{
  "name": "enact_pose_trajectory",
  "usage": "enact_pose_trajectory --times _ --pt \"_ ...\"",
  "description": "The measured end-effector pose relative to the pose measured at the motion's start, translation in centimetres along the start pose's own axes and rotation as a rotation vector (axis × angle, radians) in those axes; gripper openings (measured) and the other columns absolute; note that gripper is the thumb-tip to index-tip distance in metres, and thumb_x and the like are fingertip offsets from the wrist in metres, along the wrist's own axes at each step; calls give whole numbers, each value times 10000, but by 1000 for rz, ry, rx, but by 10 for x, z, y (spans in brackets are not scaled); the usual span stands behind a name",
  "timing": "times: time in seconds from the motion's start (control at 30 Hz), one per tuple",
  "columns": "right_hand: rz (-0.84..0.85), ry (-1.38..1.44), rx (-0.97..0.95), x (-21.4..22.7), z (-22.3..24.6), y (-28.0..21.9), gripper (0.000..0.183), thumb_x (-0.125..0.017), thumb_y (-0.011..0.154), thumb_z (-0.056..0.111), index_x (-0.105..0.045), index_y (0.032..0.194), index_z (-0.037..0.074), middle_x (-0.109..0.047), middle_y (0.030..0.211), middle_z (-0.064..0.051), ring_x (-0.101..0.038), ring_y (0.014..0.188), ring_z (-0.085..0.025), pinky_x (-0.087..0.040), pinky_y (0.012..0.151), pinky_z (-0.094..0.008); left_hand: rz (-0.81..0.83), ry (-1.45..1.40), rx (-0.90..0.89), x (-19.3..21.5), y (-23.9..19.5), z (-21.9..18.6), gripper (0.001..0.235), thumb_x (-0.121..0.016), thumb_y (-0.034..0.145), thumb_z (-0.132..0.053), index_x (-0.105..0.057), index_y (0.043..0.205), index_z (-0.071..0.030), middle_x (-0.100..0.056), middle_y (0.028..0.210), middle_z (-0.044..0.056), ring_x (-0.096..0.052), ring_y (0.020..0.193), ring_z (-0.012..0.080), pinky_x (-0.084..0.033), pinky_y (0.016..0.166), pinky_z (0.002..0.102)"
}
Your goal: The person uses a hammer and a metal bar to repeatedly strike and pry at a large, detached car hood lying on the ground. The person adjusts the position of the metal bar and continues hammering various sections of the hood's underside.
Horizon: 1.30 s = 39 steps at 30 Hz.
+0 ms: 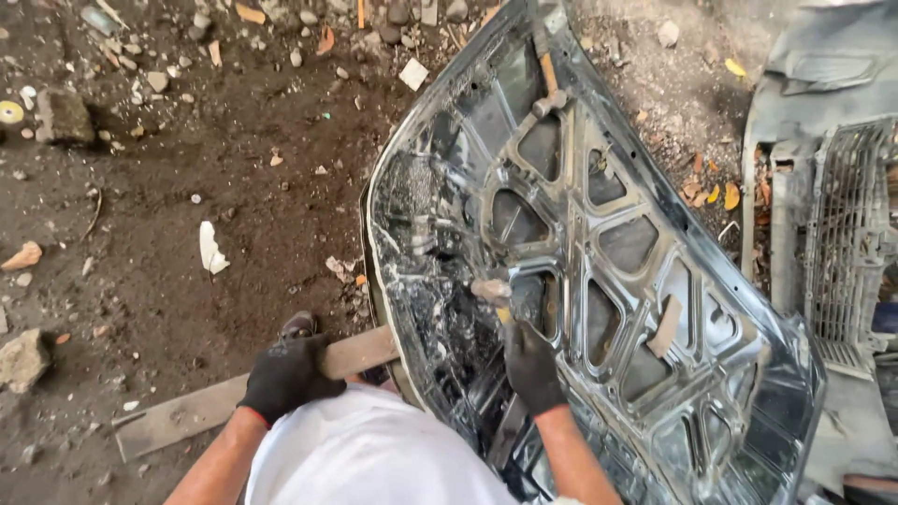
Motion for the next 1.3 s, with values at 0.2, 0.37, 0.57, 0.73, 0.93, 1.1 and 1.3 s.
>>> enact_pose_trajectory --times 0.2,0.37,0.57,0.73,0.93,1.1,1.3 --pt "-13 50 -150 34 39 -12 275 -516 1036 252 -692 1112 54 -687 740 -191 -677 636 -331 -490 597 -461 20 9 5 13 -6 -17 566 -863 606 -481 -710 1074 -201 -758 970 130 -734 946 334 -579 832 464" --pt "47 168 -183 30 47 -21 308 -503 1059 283 -690 1036 39 -681 757 -168 -647 653 -287 -501 594 -425 83 45 28 16 -10 -26 567 -853 629 -437 -690 1123 -211 -760 1004 109 -728 976 326 -578 847 468" --pt "-33 91 -175 47 19 -33 302 -501 1052 260 -693 1041 27 -687 780 -170 -642 646 -276 -511 625 -408 86 75 81 12 -22 -45 660 -843 657 -464 -630 1215 -184 -760 991 114 -732 972 320 -580 851 457" --pt "-98 78 -147 49 -2 -25 300 -494 1070 248 -684 1043 17 -665 770 -165 -613 648 -256 -495 625 -404 5 -44 11 -3 -17 -45 750 -869 600 -438 -655 1280 -207 -756 932 147 -726 915 347 -566 830 466" --pt "-18 153 -293 41 -9 -32 298 -486 1064 237 -701 1089 31 -641 697 -140 -594 603 -227 -480 581 -400 19 -7 62 -15 -17 -36 649 -879 608 -485 -687 1145 -175 -759 908 134 -737 905 328 -573 815 450" --pt "-56 85 -197 19 -17 -44 277 -528 1049 234 -714 1132 46 -699 793 -122 -651 660 -197 -524 607 -374 -2 -29 39 -14 -19 -55 834 -887 599 -467 -603 1307 -130 -749 935 146 -731 897 344 -571 781 462" --pt "-136 46 -60 22 -15 -43 278 -532 1087 233 -687 1209 37 -724 975 -129 -691 809 -181 -575 697 -336 9 -95 -15 -31 -13 -59 653 -879 656 -460 -649 1167 -125 -753 964 149 -732 934 332 -570 831 446"
Point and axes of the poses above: each hand's wrist, its own y-axis towards the middle knuckle, its own x-axis out of the back of the hand, z = x × y, the point moved 7 cm from there along y, towards the middle knuckle
